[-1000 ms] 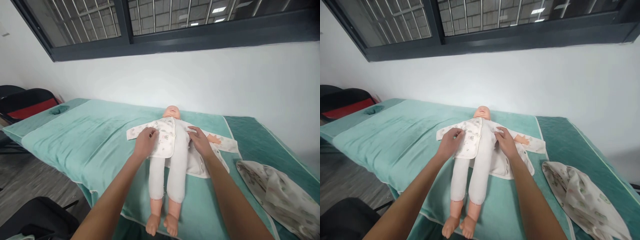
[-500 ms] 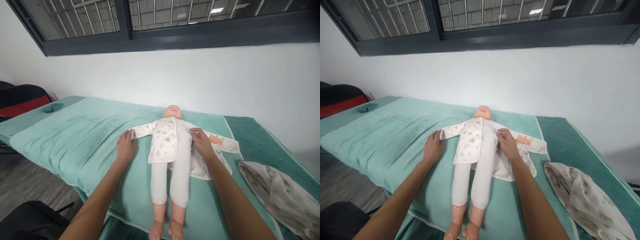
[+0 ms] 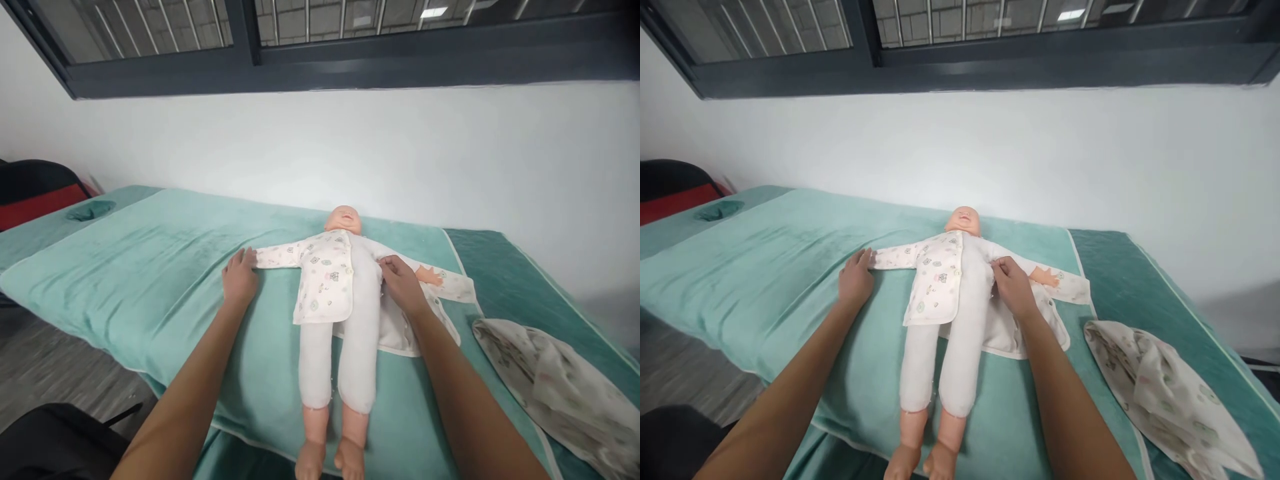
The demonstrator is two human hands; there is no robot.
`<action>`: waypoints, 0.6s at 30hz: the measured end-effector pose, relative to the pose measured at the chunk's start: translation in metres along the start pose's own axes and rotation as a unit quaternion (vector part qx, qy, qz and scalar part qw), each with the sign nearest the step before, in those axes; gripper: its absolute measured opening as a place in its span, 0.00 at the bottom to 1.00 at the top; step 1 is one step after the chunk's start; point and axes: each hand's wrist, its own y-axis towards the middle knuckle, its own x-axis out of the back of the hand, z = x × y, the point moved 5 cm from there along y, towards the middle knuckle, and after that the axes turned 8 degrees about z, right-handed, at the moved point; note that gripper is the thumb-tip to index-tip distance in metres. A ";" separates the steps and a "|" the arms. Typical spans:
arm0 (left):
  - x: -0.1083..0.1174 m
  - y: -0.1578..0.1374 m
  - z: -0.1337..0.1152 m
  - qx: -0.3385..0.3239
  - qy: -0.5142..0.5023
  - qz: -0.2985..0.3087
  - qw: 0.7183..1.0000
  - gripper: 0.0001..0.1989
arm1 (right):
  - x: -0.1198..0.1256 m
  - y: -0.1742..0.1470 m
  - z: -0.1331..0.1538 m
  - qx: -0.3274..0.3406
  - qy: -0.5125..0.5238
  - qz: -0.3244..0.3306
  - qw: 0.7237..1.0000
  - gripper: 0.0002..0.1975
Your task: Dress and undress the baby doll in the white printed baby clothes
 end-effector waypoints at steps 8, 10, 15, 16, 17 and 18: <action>0.017 -0.028 -0.087 -0.113 -0.279 0.006 0.954 0.21 | 0.077 0.004 -0.026 -0.007 -0.009 -0.308 0.951 0.14; 0.018 -0.029 -0.126 -0.136 -0.319 0.089 0.934 0.20 | 0.084 0.010 -0.040 -0.048 0.023 -0.304 0.951 0.17; 0.035 -0.016 -0.212 -0.254 -0.257 0.141 0.922 0.18 | 0.088 0.015 -0.056 -0.092 0.134 -0.295 0.942 0.16; 0.034 -0.012 -0.227 -0.265 -0.226 0.152 0.925 0.17 | 0.090 0.014 -0.056 -0.087 0.167 -0.300 0.935 0.14; 0.033 -0.008 -0.241 -0.272 -0.192 0.162 0.929 0.17 | 0.092 0.013 -0.056 -0.081 0.213 -0.300 0.926 0.13; 0.030 -0.006 -0.256 -0.284 -0.153 0.174 0.930 0.17 | 0.094 0.012 -0.055 -0.074 0.267 -0.295 0.914 0.12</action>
